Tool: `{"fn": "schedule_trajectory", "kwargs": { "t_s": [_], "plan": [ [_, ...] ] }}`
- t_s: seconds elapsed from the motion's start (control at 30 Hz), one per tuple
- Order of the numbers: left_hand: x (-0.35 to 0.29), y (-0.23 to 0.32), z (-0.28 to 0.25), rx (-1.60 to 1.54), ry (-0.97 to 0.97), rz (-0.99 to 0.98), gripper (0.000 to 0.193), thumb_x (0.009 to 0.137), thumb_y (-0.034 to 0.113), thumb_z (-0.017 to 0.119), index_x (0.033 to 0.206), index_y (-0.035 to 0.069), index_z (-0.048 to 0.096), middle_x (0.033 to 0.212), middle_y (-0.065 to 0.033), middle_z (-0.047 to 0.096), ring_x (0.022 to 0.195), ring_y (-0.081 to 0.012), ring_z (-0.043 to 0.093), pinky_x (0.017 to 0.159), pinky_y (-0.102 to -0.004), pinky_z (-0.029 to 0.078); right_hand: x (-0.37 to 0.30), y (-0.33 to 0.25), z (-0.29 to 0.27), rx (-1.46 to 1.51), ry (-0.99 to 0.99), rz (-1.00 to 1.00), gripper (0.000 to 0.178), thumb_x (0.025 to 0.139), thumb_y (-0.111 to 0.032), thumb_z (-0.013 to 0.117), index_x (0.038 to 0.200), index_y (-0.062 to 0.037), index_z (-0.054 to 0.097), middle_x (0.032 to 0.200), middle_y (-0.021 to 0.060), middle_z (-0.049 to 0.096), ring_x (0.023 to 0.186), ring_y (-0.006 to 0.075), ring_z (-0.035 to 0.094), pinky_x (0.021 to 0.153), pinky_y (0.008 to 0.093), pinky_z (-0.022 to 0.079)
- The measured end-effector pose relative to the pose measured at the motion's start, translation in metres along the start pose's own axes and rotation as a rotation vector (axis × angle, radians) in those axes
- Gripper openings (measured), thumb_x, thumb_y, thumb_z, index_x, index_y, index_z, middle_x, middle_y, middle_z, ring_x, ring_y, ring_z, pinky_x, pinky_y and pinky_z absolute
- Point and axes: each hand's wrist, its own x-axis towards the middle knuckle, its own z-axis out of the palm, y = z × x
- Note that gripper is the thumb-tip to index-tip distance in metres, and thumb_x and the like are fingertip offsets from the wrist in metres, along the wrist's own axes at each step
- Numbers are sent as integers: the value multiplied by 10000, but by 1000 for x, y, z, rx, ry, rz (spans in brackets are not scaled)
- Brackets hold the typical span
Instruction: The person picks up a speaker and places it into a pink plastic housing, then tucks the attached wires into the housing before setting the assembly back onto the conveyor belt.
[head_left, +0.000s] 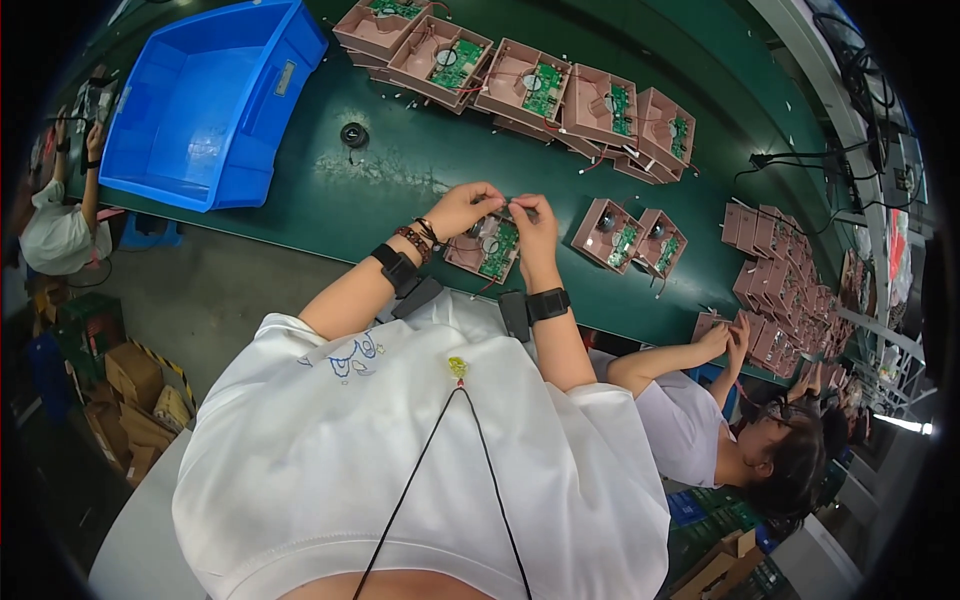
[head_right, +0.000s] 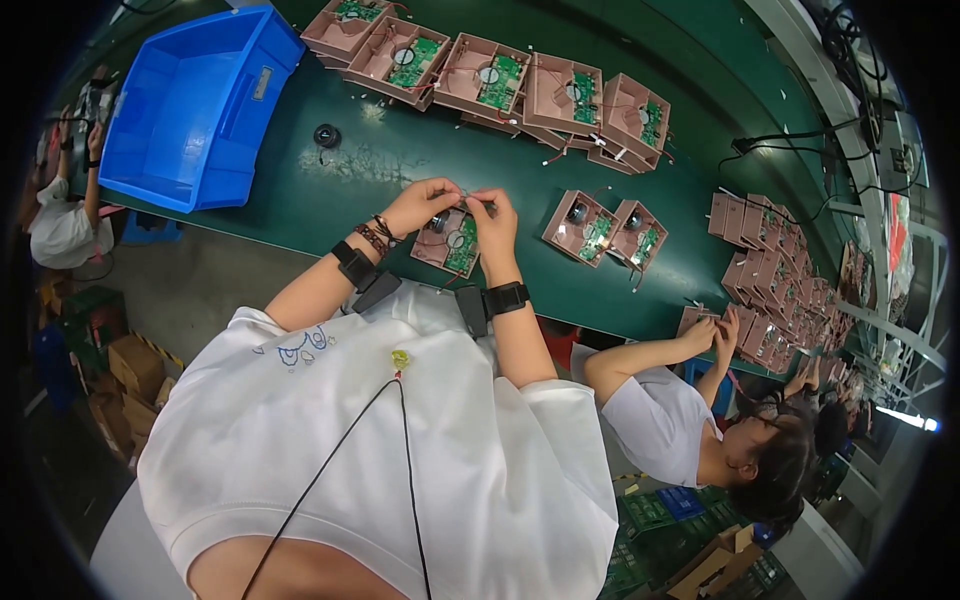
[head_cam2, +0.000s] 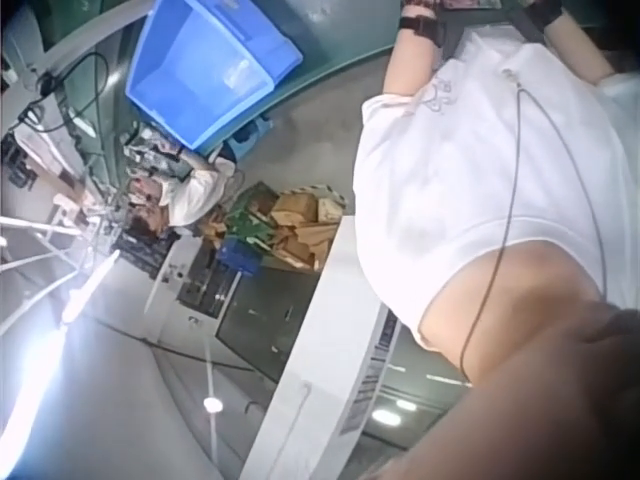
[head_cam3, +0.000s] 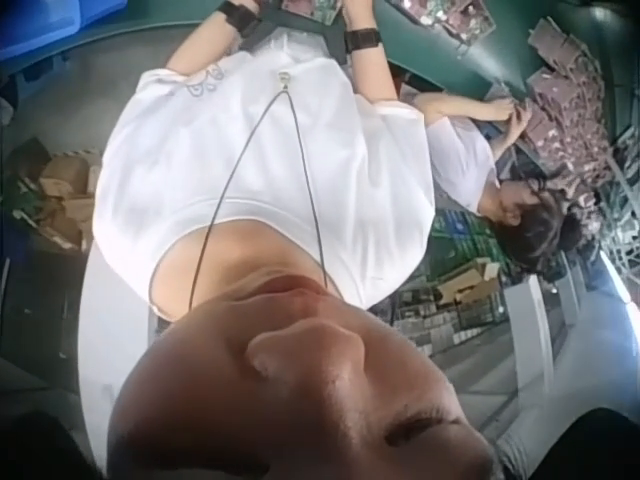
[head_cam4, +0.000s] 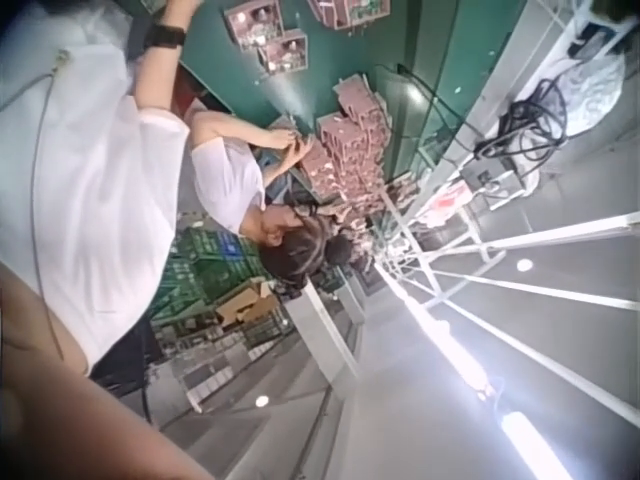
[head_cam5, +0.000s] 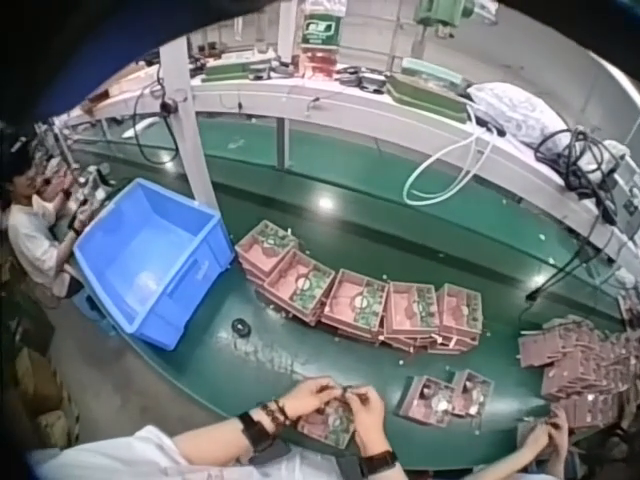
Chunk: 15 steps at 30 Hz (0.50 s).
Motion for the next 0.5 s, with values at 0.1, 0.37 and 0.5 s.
{"fn": "schedule_trajectory", "kwargs": {
  "t_s": [0.1,0.37,0.5],
  "plan": [
    [2,-8,2,-277,-45,-59,162,865,181,583,906,26,597,869,-25,616,827,-105,556,746,-267,447,-2,5,3,386,-23,228,69,746,-56,644,778,-34,586,849,58,573,761,216,543,685,330,415],
    [-12,19,-4,697,241,270,112,825,235,594,845,127,618,840,-2,620,816,-169,569,825,-337,358,11,-13,-14,-423,-175,-338,137,704,-84,681,809,-65,596,804,60,557,733,250,533,674,355,409],
    [-12,23,-3,747,237,324,100,792,253,601,799,154,613,826,6,617,831,-202,556,825,-358,315,11,-29,-15,-663,-158,-428,139,703,-106,676,811,-79,593,792,57,555,719,262,541,653,364,398]
  ]
}}
